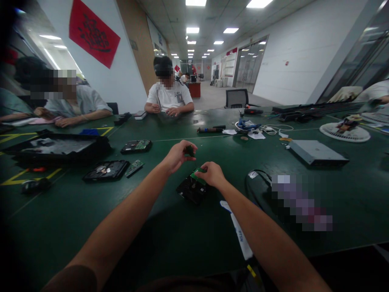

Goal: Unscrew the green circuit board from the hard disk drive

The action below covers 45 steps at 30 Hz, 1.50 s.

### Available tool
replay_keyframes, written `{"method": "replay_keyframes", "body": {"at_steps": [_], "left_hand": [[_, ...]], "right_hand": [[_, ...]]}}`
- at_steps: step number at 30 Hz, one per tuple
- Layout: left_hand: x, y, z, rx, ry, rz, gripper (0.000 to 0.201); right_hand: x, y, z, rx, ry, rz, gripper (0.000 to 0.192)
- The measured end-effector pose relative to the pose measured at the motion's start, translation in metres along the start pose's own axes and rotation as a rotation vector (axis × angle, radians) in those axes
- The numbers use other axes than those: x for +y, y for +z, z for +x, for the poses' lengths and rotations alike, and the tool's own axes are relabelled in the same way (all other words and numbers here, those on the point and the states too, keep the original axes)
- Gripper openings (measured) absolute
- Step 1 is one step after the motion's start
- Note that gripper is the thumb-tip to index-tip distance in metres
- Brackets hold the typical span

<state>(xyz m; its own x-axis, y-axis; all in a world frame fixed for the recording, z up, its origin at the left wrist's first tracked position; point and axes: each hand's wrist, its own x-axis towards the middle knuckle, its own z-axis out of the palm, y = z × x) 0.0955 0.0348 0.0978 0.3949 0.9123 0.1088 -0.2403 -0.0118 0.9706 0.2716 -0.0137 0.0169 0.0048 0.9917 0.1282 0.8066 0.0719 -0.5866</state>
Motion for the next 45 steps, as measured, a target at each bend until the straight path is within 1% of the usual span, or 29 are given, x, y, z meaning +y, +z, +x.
{"method": "replay_keyframes", "body": {"at_steps": [2, 5, 8, 10, 14, 19, 22, 25, 27, 31, 34, 38, 42, 45], "left_hand": [[0.000, 0.000, 0.000, -0.019, -0.022, -0.002, 0.026], [-0.003, 0.001, 0.000, -0.037, -0.069, -0.087, 0.025], [-0.008, 0.002, 0.002, -0.027, -0.085, -0.176, 0.023], [-0.009, 0.001, 0.003, -0.012, -0.081, -0.182, 0.023], [-0.007, 0.000, 0.003, 0.008, -0.041, -0.070, 0.024], [0.000, -0.001, 0.000, -0.015, -0.012, 0.065, 0.024], [0.006, -0.002, -0.001, -0.006, 0.014, 0.205, 0.025], [0.011, -0.004, -0.001, 0.018, 0.072, 0.371, 0.026], [0.013, -0.005, -0.001, 0.020, 0.095, 0.421, 0.026], [0.011, -0.005, -0.001, 0.009, 0.101, 0.371, 0.026], [0.009, -0.005, -0.001, 0.018, 0.088, 0.316, 0.026], [0.009, -0.006, -0.002, 0.033, 0.073, 0.274, 0.028], [0.007, -0.004, -0.003, -0.007, 0.067, 0.212, 0.028], [0.000, -0.003, 0.000, -0.044, 0.026, 0.065, 0.028]], "right_hand": [[0.000, 0.000, 0.000, -0.002, -0.001, -0.003, 0.037], [-0.001, 0.000, -0.001, 0.007, -0.010, -0.003, 0.037], [-0.001, 0.000, -0.001, 0.017, -0.017, -0.016, 0.036], [-0.001, 0.000, -0.001, 0.023, -0.020, -0.030, 0.036], [0.000, 0.000, 0.000, 0.026, -0.023, -0.027, 0.037], [0.000, -0.001, 0.000, 0.007, -0.018, -0.020, 0.036], [0.000, -0.001, 0.000, 0.006, -0.022, -0.023, 0.034], [0.000, 0.000, 0.000, 0.011, -0.024, -0.023, 0.036], [0.000, 0.000, 0.000, 0.015, -0.020, -0.025, 0.036], [-0.001, -0.001, 0.000, 0.010, -0.002, -0.020, 0.034], [-0.003, -0.003, -0.001, -0.004, 0.010, -0.009, 0.033], [-0.004, -0.003, -0.002, 0.009, 0.013, -0.012, 0.034], [-0.002, -0.001, -0.002, 0.011, -0.004, -0.008, 0.035], [0.000, 0.000, -0.001, 0.020, -0.012, -0.004, 0.038]]}}
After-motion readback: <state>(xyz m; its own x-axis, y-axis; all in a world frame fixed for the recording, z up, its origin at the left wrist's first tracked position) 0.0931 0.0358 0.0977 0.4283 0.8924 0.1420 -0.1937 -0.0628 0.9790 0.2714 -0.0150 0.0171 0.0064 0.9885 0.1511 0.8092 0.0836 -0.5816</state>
